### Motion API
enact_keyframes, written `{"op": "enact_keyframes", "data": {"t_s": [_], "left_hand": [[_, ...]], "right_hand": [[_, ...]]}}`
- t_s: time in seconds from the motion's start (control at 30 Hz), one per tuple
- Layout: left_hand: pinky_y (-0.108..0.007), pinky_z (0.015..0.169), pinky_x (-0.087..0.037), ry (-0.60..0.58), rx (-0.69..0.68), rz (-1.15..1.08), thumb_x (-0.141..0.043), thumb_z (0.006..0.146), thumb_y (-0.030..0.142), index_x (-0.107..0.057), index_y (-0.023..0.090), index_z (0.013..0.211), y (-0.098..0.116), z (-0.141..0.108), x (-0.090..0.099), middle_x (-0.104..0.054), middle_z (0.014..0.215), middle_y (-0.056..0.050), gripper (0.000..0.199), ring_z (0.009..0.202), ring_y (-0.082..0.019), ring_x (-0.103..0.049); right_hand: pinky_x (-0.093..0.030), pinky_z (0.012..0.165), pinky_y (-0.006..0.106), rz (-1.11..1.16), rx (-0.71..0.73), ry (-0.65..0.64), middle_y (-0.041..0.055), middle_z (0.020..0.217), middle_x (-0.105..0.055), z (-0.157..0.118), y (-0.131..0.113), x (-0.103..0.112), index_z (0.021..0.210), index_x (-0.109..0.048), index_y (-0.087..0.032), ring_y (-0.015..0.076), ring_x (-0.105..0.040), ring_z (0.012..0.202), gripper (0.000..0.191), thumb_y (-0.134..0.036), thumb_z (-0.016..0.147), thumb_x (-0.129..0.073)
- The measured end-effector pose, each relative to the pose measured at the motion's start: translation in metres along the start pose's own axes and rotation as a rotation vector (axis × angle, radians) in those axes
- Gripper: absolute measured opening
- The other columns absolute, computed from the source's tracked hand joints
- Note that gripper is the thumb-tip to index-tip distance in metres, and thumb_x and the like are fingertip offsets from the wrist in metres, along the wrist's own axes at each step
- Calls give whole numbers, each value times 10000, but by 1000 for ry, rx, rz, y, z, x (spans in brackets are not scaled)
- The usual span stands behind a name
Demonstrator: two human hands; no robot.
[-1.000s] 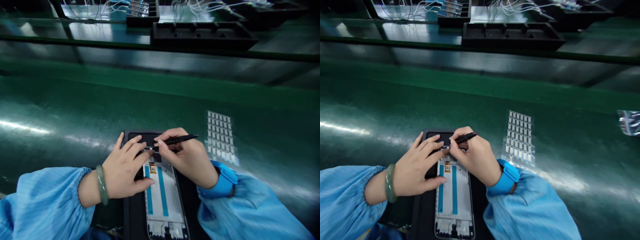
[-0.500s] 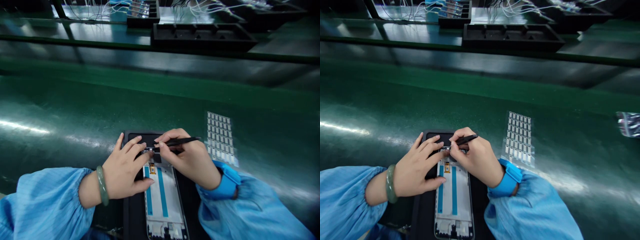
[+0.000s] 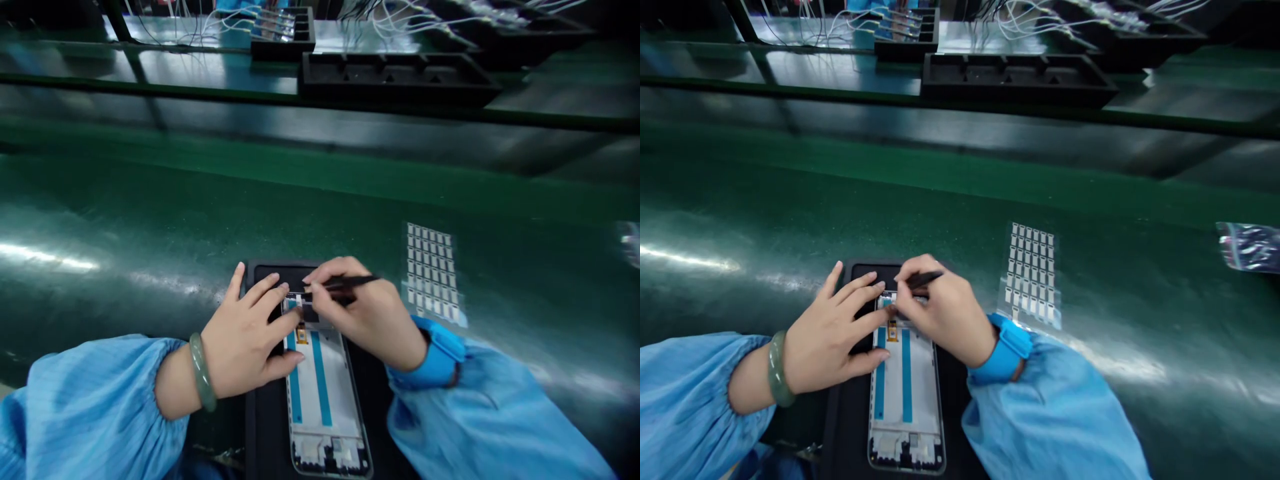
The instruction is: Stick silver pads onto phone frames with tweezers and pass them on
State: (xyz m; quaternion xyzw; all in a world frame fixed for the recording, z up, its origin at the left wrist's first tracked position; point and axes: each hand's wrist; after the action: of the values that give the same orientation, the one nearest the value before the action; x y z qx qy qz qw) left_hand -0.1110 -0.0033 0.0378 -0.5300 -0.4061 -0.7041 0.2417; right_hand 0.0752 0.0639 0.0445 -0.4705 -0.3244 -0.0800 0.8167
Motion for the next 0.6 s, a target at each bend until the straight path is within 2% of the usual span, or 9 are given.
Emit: {"op": "enact_keyframes", "data": {"t_s": [0.07,0.13,0.2,0.27,0.3,0.37,0.43,0.5,0.6], "left_hand": [[-681,1056,-93,-10,-4,16,-461,892,474,-515,217,1207,1,-1,1,-493,1321,-136,410,1316,-324,-339],[-685,1053,-96,-10,-3,5,-473,888,477,-513,209,1197,1,-2,2,-486,1325,-140,411,1319,-330,-332],[-683,1055,-92,17,-19,-21,-484,887,459,-514,202,1184,1,-2,4,-472,1338,-137,394,1338,-330,-297],[-677,1061,-75,68,-66,-56,-489,894,424,-531,198,1146,3,-1,7,-475,1335,-123,341,1353,-323,-265],[-672,1066,-65,97,-98,-76,-489,899,405,-544,195,1114,4,1,8,-490,1319,-113,306,1347,-317,-276],[-645,1080,-80,142,-159,-109,-483,909,370,-570,183,1035,11,6,11,-559,1222,-92,241,1257,-287,-406],[-578,1055,-246,132,-218,-92,-483,912,358,-593,161,933,24,14,11,-627,1019,-69,226,1035,-239,-558],[-474,895,-438,69,-238,-22,-486,907,418,-603,146,829,41,26,9,-624,817,-53,307,822,-214,-596],[-407,679,-492,-103,-124,88,-424,875,602,-621,127,754,74,50,2,-616,706,-83,528,710,-243,-607]], "right_hand": [[-577,574,272,247,-160,186,7,764,-641,0,8,4,848,-522,-205,157,-664,649,73,-175,818,-582],[-600,561,293,453,-253,430,-3,732,-648,1,15,13,854,-518,-199,166,-674,646,118,-193,801,-622],[-611,562,306,525,-251,640,3,713,-654,2,19,23,845,-529,-182,172,-676,648,149,-187,771,-659],[-616,565,312,501,-210,782,18,708,-656,3,18,36,819,-544,-162,179,-676,649,156,-174,746,-682],[-617,567,320,476,-189,829,23,707,-655,3,17,42,808,-551,-155,184,-676,653,154,-171,739,-687],[-618,573,340,425,-155,886,31,707,-652,2,14,54,789,-563,-147,197,-678,667,137,-173,733,-685],[-616,575,355,359,-133,921,32,708,-653,0,11,64,773,-573,-148,199,-677,651,121,-183,732,-682],[-614,586,372,285,-122,948,32,713,-659,-2,12,71,765,-581,-154,191,-672,618,114,-201,735,-681],[-611,596,405,224,-136,960,36,716,-664,-5,22,78,753,-581,-163,187,-661,581,122,-226,726,-682]]}}
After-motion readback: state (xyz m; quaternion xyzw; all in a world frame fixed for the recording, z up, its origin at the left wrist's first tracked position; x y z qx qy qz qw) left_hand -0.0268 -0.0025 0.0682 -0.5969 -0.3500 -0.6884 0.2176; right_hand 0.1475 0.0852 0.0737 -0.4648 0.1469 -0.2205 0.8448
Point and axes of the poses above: each hand's wrist, its own z-axis towards the middle knuckle, its own x-axis out of the back of the hand, y = z × x
